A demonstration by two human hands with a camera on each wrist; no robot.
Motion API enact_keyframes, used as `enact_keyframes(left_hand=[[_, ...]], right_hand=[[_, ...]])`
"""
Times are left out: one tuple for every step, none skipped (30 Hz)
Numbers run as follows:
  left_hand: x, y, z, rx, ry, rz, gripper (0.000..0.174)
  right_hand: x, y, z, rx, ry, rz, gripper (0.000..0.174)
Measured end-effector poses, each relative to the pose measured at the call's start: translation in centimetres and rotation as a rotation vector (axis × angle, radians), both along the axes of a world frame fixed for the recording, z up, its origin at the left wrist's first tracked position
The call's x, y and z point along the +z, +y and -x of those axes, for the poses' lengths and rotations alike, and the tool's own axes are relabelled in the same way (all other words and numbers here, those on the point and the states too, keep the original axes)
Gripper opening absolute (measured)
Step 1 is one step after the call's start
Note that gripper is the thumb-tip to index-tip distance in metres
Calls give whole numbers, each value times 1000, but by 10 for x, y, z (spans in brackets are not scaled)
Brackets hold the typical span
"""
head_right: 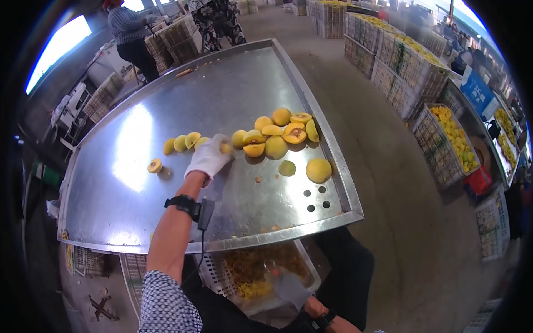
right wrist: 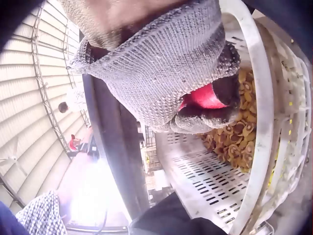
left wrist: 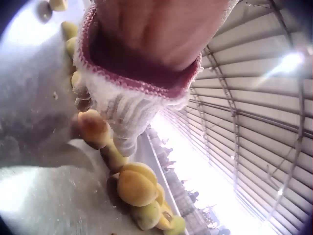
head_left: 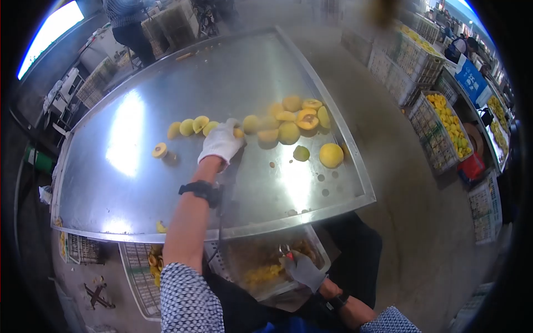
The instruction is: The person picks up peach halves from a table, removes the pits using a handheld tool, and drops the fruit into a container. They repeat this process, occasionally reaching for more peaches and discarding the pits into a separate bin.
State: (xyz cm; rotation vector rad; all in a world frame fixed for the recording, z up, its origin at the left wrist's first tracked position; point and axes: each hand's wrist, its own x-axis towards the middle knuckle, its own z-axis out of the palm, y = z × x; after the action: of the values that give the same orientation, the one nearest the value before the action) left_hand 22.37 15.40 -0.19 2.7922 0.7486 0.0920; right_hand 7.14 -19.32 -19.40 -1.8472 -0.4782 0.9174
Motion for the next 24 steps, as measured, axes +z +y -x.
enact_keyframes(left_hand=[[-3, -4, 11, 27, -119, 164, 48], [1, -10, 29, 58, -238, 324, 46], [7, -17, 48, 93, -360, 480, 44], [11, -27, 71, 68, -458, 708, 44], [16, -38, 98, 48, -557, 933, 43], [22, -49, 122, 24, -664, 1154, 43], [25, -65, 144, 50, -752, 1239, 43], [25, -87, 163, 77, -841, 1325, 43], [22, -106, 177, 103, -934, 1412, 43], [16, -117, 188, 107, -940, 1431, 46], [10, -127, 196, 105, -947, 1451, 48], [5, -137, 201, 98, -957, 1471, 50], [2, -149, 205, 113, -961, 1472, 54], [-4, -157, 207, 113, -972, 1451, 55], [-13, -161, 208, 106, -986, 1429, 56], [-18, -166, 206, 98, -1001, 1404, 57], [-13, -173, 204, 98, -1004, 1258, 62], [-17, -174, 203, 102, -1006, 1258, 57], [-25, -175, 204, 109, -1008, 1259, 52], [-28, -176, 204, 118, -1010, 1260, 48], [-30, -179, 204, 190, -1005, 1280, 43], [-29, -179, 204, 182, -989, 1286, 41], [-27, -179, 203, 173, -971, 1291, 40], [-26, -178, 202, 169, -953, 1296, 38]], right_hand=[[0, -6, 1, 8, 8, -87, 32], [7, -9, -3, 16, 18, -176, 32], [17, -9, -8, 25, 29, -268, 32], [37, -6, -10, -10, -47, -294, 30], [66, 0, -12, -41, -119, -321, 29], [93, 8, -16, -74, -195, -350, 28], [112, 13, -17, -71, -8, -373, 27], [129, 18, -18, -69, 179, -387, 27], [146, 24, -19, -29, 131, -386, 27], [158, 31, -20, 10, 82, -383, 27], [158, 37, -21, 54, -25, -357, 28], [161, 43, -19, 64, -51, -377, 29], [164, 50, -16, 72, -81, -396, 30], [167, 54, -13, 75, -111, -416, 30], [172, 56, -10, 62, -89, -415, 33], [171, 57, -7, 54, -97, -415, 33], [167, 60, -5, 46, -104, -418, 34], [161, 62, -4, 36, -108, -421, 35], [156, 62, -2, 39, -84, -418, 36], [151, 61, -1, 44, -59, -413, 36], [147, 60, 0, 47, -34, -409, 37], [144, 58, 1, 56, -18, -411, 39], [141, 57, 2, 64, -2, -415, 40], [139, 56, 3, 74, 18, -417, 42]])
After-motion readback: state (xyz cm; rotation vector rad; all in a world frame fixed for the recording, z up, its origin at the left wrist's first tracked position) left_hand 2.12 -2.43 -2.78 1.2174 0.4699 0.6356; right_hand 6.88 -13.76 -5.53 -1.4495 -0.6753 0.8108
